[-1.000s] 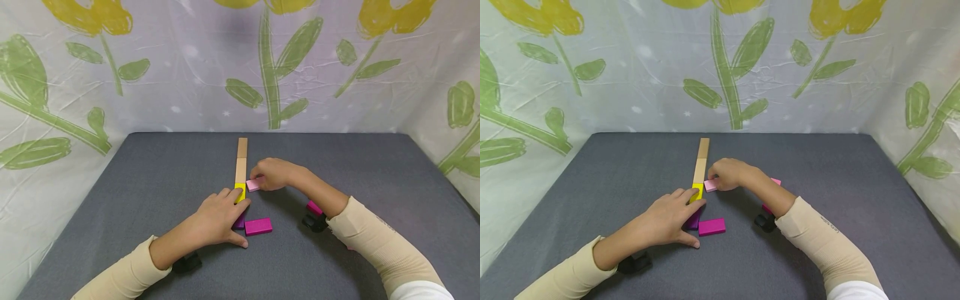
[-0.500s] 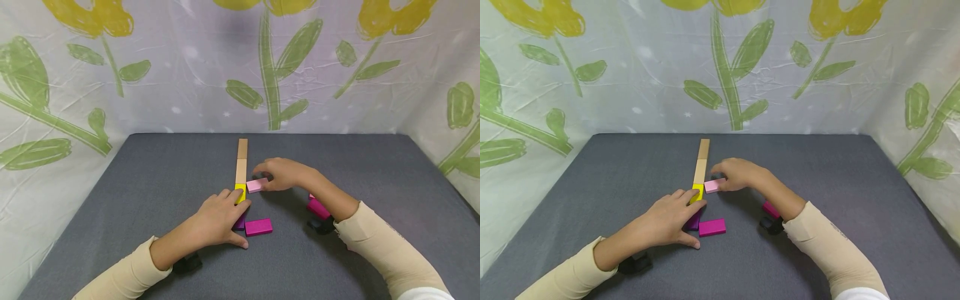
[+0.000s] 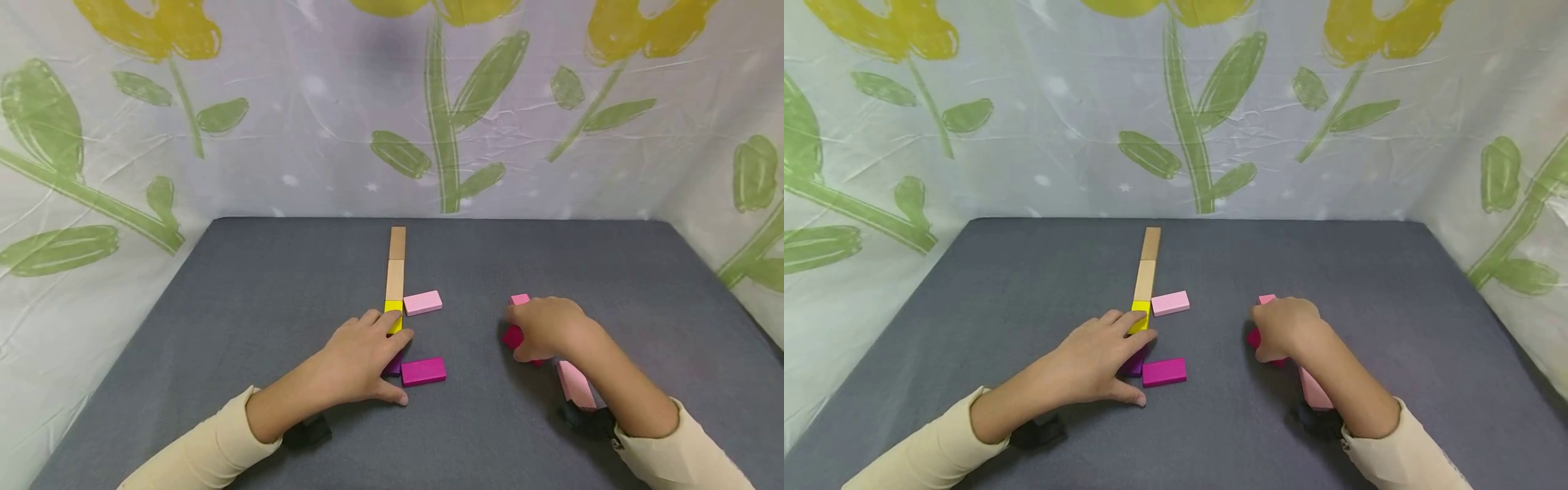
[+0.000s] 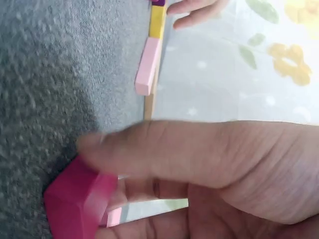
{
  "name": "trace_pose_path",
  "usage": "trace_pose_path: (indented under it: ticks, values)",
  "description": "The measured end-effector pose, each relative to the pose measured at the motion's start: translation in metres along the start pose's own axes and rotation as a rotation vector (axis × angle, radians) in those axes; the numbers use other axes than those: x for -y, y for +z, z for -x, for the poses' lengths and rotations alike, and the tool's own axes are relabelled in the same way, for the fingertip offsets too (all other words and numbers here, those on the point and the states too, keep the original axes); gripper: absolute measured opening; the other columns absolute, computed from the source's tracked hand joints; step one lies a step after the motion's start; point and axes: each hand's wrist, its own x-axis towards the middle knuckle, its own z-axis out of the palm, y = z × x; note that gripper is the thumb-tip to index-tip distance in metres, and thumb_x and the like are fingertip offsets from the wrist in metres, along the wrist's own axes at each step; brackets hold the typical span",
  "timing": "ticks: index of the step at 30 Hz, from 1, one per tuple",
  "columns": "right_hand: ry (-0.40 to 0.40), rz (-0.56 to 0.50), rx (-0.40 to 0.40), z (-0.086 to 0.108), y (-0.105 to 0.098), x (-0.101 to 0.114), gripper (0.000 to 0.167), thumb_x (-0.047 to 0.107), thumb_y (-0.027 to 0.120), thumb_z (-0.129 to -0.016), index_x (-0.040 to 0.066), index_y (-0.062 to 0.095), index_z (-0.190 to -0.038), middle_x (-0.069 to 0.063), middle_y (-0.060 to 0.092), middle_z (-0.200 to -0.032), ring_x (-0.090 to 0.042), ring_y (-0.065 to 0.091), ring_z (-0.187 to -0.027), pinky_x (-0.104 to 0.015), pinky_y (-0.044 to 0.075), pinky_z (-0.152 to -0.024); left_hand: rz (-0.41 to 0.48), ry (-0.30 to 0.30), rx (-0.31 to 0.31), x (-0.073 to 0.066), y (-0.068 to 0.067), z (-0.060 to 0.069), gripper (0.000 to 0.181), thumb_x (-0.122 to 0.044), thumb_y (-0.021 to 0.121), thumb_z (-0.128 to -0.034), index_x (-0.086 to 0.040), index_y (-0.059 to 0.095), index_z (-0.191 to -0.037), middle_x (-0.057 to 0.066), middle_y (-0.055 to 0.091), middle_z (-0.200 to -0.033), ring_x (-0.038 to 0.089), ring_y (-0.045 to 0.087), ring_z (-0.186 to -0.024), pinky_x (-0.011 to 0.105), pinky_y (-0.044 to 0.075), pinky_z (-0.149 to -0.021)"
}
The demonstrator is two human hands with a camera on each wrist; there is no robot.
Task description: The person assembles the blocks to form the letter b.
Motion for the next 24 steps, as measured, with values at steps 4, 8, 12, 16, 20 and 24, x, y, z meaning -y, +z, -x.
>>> trace_pose_path:
  ticks: [4,8,12,16,20,24]
  values:
    - [-0.030,-0.041,-0.031,-0.001,0.004,0.000,0.028,0.008,0.077,-0.079,0.008,0.064,-0.103,0.001,0.052,-0.075,-0.019,0.049,-0.064,-0.033,0.037,-0.056,-0.005,0.028,-0.031,-0.001,0.000,0.001,0.080,-0.065,0.078,-0.0750,-0.016,0.061,-0.136,0.014,0.049,-0.145,0.028,0.048,-0.119,0.041,0.049,-0.087]
    - [-0.076,-0.111,-0.075,-0.011,0.003,0.002,0.024,0.012,0.081,-0.080,0.007,0.064,-0.097,0.001,0.051,-0.074,-0.017,0.048,-0.066,-0.031,0.037,-0.058,-0.008,0.032,-0.031,-0.002,-0.002,0.002,0.077,-0.064,0.078,-0.0760,-0.016,0.063,-0.135,0.013,0.050,-0.144,0.027,0.048,-0.119,0.041,0.049,-0.088]
    - [-0.106,-0.137,-0.103,-0.026,0.001,0.007,0.027,0.014,0.082,-0.082,0.003,0.068,-0.102,0.000,0.054,-0.077,-0.016,0.050,-0.070,-0.031,0.039,-0.060,-0.008,0.025,-0.028,-0.002,0.000,0.002,0.077,-0.063,0.078,-0.0754,-0.016,0.063,-0.134,0.012,0.051,-0.143,0.027,0.047,-0.118,0.041,0.048,-0.088]
    - [-0.115,-0.131,-0.103,-0.040,-0.003,0.009,0.032,0.015,0.081,-0.084,0.003,0.070,-0.111,-0.002,0.061,-0.086,-0.019,0.053,-0.075,-0.035,0.044,-0.066,-0.010,0.025,-0.024,-0.001,0.000,0.001,0.077,-0.064,0.079,-0.0746,-0.017,0.063,-0.134,0.012,0.051,-0.143,0.027,0.047,-0.119,0.041,0.049,-0.088]
    - [-0.108,-0.110,-0.119,-0.052,-0.006,0.009,0.036,0.015,0.080,-0.085,0.005,0.071,-0.118,-0.009,0.068,-0.102,-0.022,0.058,-0.083,-0.044,0.050,-0.075,-0.021,0.038,-0.025,-0.001,0.001,0.001,0.078,-0.064,0.078,-0.0753,-0.016,0.063,-0.135,0.013,0.051,-0.144,0.027,0.048,-0.120,0.042,0.049,-0.089]
    - [-0.115,-0.093,-0.138,-0.063,-0.006,0.011,0.036,0.013,0.078,-0.085,0.005,0.071,-0.120,-0.014,0.069,-0.112,-0.026,0.063,-0.093,-0.050,0.051,-0.082,-0.028,0.050,-0.028,-0.002,0.002,0.001,0.077,-0.065,0.077,-0.0763,-0.016,0.063,-0.135,0.013,0.051,-0.143,0.027,0.048,-0.119,0.042,0.049,-0.090]
